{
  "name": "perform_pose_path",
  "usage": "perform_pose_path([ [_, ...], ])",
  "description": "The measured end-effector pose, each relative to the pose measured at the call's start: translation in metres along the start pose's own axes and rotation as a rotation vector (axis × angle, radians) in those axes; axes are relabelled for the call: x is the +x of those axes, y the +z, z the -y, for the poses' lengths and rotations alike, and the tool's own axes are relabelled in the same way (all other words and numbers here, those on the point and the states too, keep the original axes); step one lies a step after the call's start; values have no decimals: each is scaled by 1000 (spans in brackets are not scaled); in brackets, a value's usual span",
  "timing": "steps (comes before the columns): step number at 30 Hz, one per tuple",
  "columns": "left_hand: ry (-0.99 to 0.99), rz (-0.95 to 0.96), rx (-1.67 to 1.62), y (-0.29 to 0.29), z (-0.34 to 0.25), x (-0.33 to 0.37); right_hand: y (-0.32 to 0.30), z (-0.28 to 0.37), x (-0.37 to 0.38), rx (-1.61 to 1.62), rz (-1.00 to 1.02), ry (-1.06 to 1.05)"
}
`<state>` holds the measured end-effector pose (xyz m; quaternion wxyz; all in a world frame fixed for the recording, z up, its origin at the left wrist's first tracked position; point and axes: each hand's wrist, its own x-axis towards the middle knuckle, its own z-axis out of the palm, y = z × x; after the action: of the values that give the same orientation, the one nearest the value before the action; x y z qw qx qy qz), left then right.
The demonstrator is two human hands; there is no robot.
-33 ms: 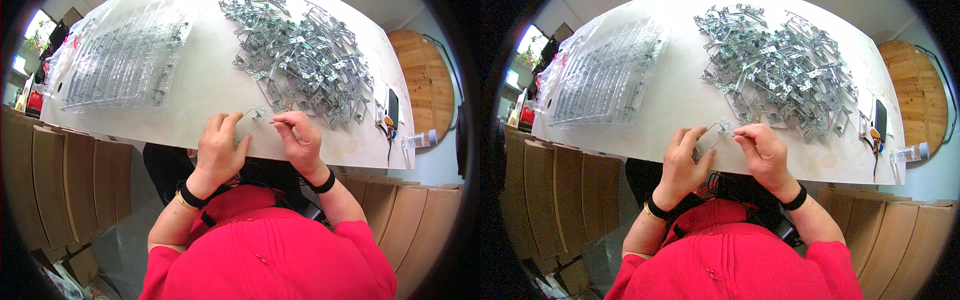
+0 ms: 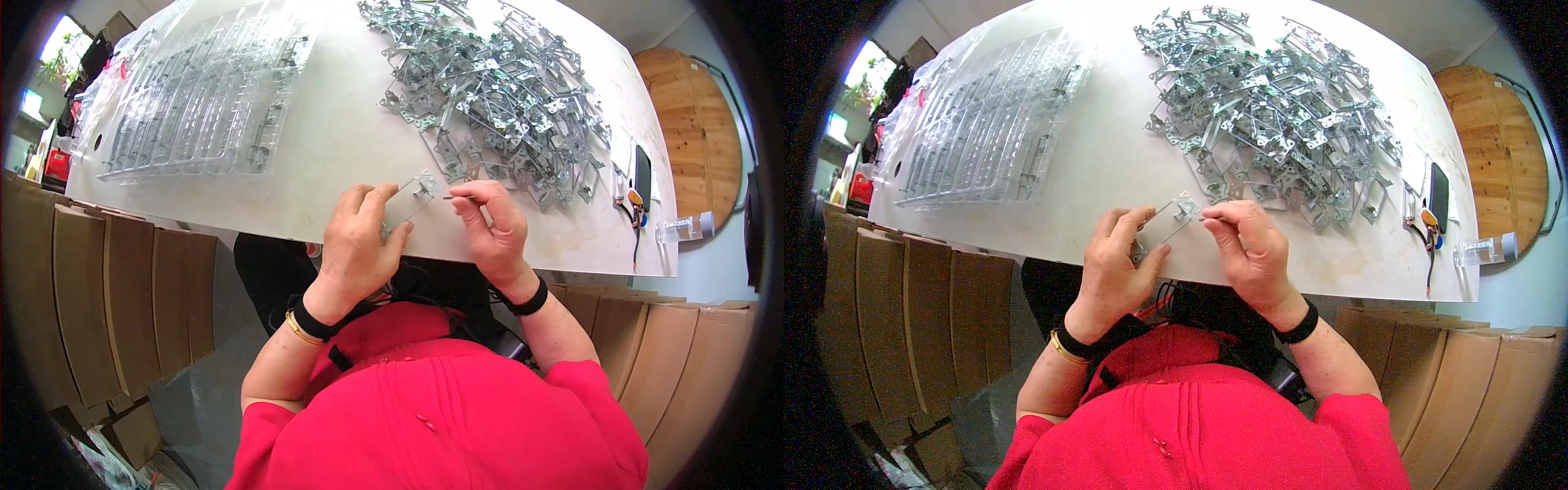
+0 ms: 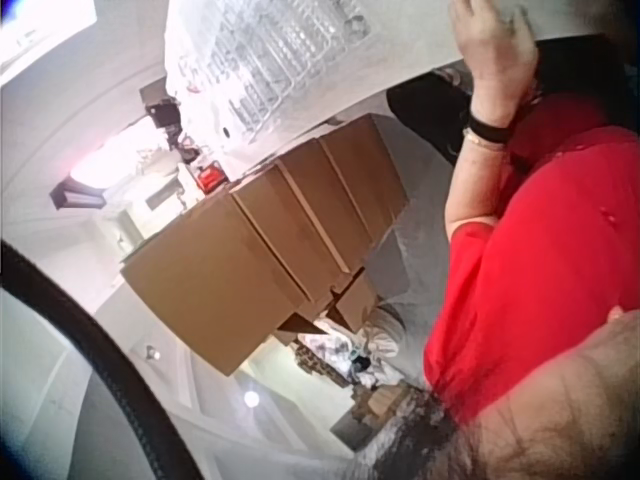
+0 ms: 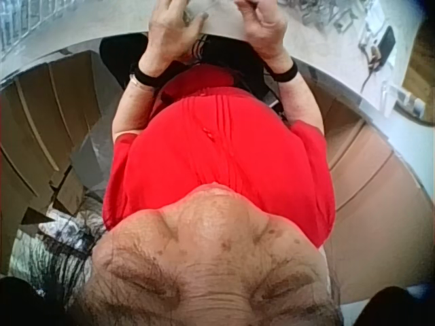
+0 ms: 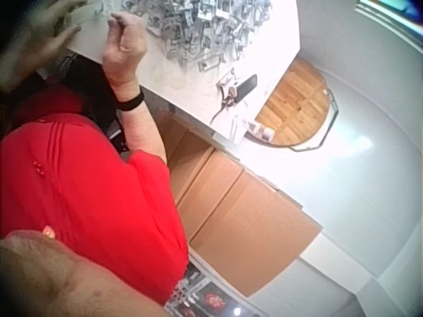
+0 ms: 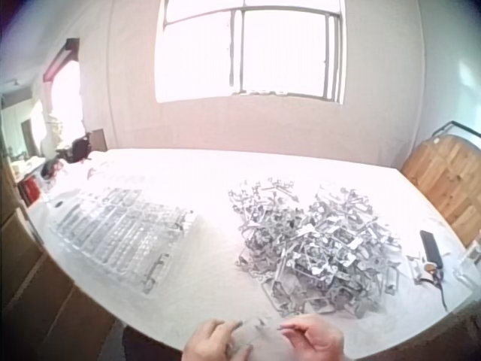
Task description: Assembling small metal components into a bracket frame at a factory workstation.
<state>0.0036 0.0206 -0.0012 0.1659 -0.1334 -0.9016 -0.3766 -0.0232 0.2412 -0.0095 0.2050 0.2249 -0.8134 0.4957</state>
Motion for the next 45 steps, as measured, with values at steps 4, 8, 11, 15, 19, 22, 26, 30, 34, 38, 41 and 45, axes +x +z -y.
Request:
perform_pose_path([
  [4,19,51,-171,-2,3,1,3,-2,-4,97,-48,116],
  [8,36,33,-221,4,5,0,3,-3,-5,86,-49,145],
  [11,14,24,-257,5,6,0,2,-1,-3,18,-37,133],
  [15,-16,32,-269,5,7,1,1,-2,-1,-11,-21,128],
  [19,0,33,-270,5,10,1,4,-2,2,-28,-12,122],
  [22,23,23,-274,7,12,0,8,-3,4,20,-41,140],
  [26,27,22,-283,7,13,0,12,-3,6,-2,-42,148],
  [30,14,16,-302,5,12,-1,16,-4,7,-7,-41,153],
  [34,-19,42,-315,4,11,-1,17,-4,7,-20,-46,171],
  [38,-7,33,-316,4,12,-1,16,-1,8,-51,-41,160],
  [41,5,29,-307,4,12,-1,15,0,9,-79,-27,153],
  [45,34,7,-300,6,14,-1,14,1,10,-120,-11,105],
])
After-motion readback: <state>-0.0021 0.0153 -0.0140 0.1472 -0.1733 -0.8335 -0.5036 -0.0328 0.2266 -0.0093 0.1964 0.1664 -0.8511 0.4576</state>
